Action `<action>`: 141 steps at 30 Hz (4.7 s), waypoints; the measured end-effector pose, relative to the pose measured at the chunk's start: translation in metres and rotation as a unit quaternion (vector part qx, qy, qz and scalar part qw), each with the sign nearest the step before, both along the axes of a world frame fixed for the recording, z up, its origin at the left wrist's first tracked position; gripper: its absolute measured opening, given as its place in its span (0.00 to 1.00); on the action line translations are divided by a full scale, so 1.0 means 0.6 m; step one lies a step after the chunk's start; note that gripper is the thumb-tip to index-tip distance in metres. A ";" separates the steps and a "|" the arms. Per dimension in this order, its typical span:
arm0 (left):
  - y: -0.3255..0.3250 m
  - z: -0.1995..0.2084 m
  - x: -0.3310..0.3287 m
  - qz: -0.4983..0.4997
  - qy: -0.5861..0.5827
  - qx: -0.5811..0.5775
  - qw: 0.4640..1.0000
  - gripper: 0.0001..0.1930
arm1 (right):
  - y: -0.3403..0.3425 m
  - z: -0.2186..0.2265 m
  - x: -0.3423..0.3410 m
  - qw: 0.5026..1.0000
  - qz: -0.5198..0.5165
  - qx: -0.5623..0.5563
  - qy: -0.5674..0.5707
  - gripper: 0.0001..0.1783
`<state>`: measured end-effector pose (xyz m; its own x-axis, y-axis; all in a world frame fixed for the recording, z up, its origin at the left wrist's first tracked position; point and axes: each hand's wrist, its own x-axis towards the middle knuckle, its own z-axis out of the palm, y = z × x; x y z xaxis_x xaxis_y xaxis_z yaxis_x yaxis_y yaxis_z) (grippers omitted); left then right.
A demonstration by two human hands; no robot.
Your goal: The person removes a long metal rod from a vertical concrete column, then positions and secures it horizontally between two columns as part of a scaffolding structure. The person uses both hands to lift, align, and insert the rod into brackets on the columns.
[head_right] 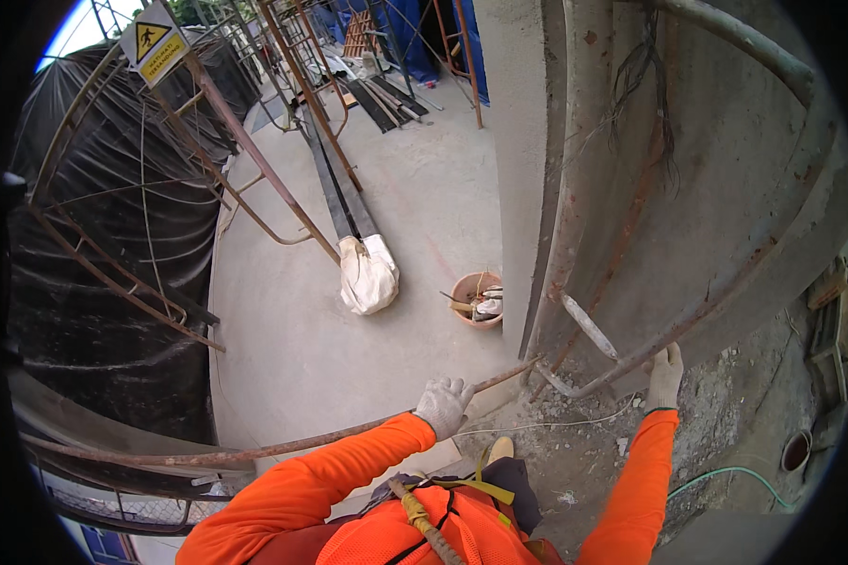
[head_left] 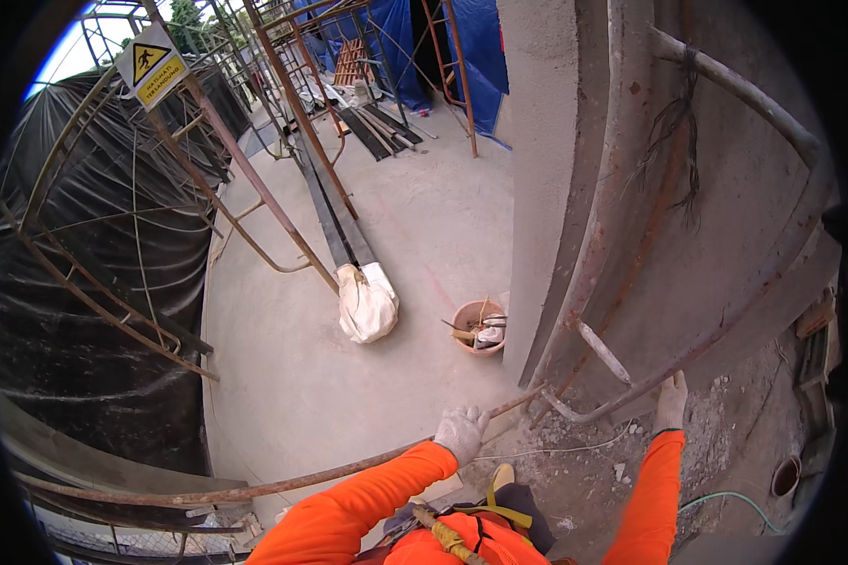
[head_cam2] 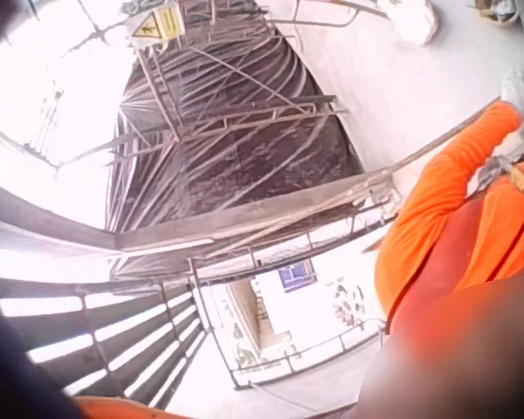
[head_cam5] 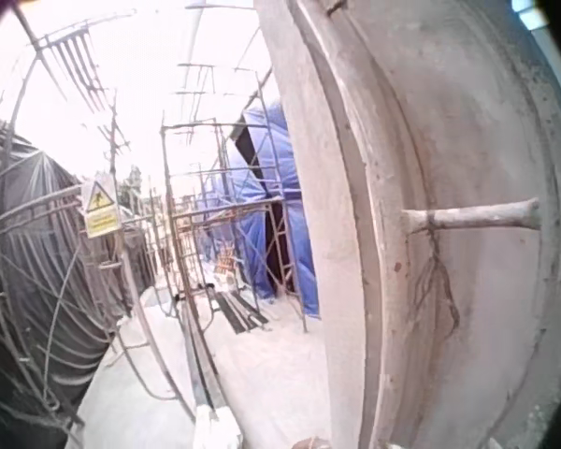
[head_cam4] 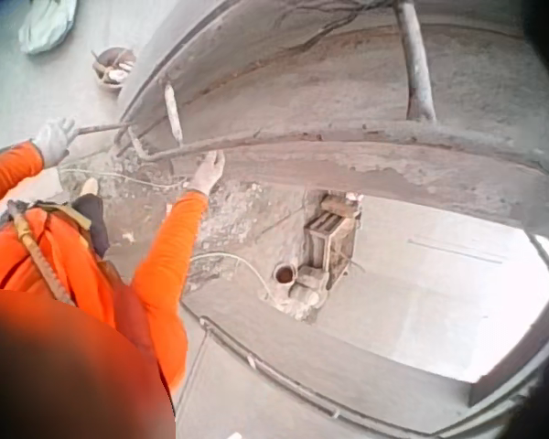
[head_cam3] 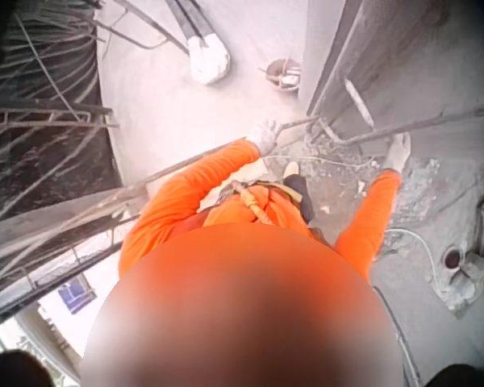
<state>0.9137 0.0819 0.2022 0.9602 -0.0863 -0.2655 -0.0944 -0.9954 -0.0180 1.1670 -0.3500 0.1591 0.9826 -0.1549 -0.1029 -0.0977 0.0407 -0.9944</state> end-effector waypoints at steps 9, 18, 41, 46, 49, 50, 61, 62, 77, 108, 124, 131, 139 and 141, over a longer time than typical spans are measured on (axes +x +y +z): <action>0.073 0.113 -0.196 0.199 -0.079 0.021 0.977 0.27 | 0.162 0.259 0.183 0.941 0.323 -0.094 -0.029 0.39; 0.107 0.063 -0.203 0.259 -0.086 -0.005 0.962 0.15 | 0.278 0.246 0.241 0.958 0.278 -0.040 -0.053 0.19; 0.101 0.056 -0.198 0.240 -0.081 0.036 0.967 0.17 | 0.019 0.286 -0.109 0.986 -0.024 0.134 -0.101 0.27; 0.109 0.043 -0.210 0.214 -0.122 0.029 0.969 0.17 | -0.020 0.312 -0.243 0.978 -0.117 0.156 -0.076 0.26; 0.110 0.062 -0.215 0.201 -0.129 0.010 0.971 0.13 | -0.022 0.317 -0.320 0.971 -0.113 0.203 -0.058 0.26; 0.106 0.072 -0.224 0.200 -0.169 -0.047 0.964 0.14 | -0.019 0.318 -0.347 0.973 -0.099 0.202 -0.057 0.27; -0.042 -0.120 -0.550 0.286 -0.056 -0.247 0.924 0.23 | 0.026 0.345 -0.472 0.973 -0.096 0.206 -0.048 0.30; -0.041 -0.154 -0.602 0.346 0.044 -0.248 0.904 0.26 | 0.036 0.342 -0.474 0.972 -0.089 0.213 -0.048 0.30; -0.256 -0.092 -0.741 0.478 -0.204 -0.164 0.839 0.50 | 0.231 0.276 -0.654 0.922 0.299 0.246 0.013 0.27; -0.193 -0.157 -0.879 0.430 -0.195 -0.259 0.843 0.24 | 0.267 0.193 -0.965 0.832 0.544 0.049 0.092 0.21; -0.103 -0.279 -1.118 0.548 -0.142 -0.161 0.808 0.24 | 0.333 0.179 -1.088 0.811 0.568 0.037 0.138 0.18; -0.118 -0.276 -1.193 0.679 -0.077 -0.188 0.705 0.42 | 0.354 0.188 -1.129 0.812 0.572 -0.058 0.106 0.21; -0.141 -0.284 -1.277 0.762 -0.097 -0.233 0.596 0.48 | 0.373 0.186 -1.153 0.772 0.622 -0.115 0.059 0.24; -0.147 -0.284 -1.288 0.764 -0.096 -0.223 0.598 0.49 | 0.378 0.187 -1.159 0.768 0.626 -0.127 0.039 0.24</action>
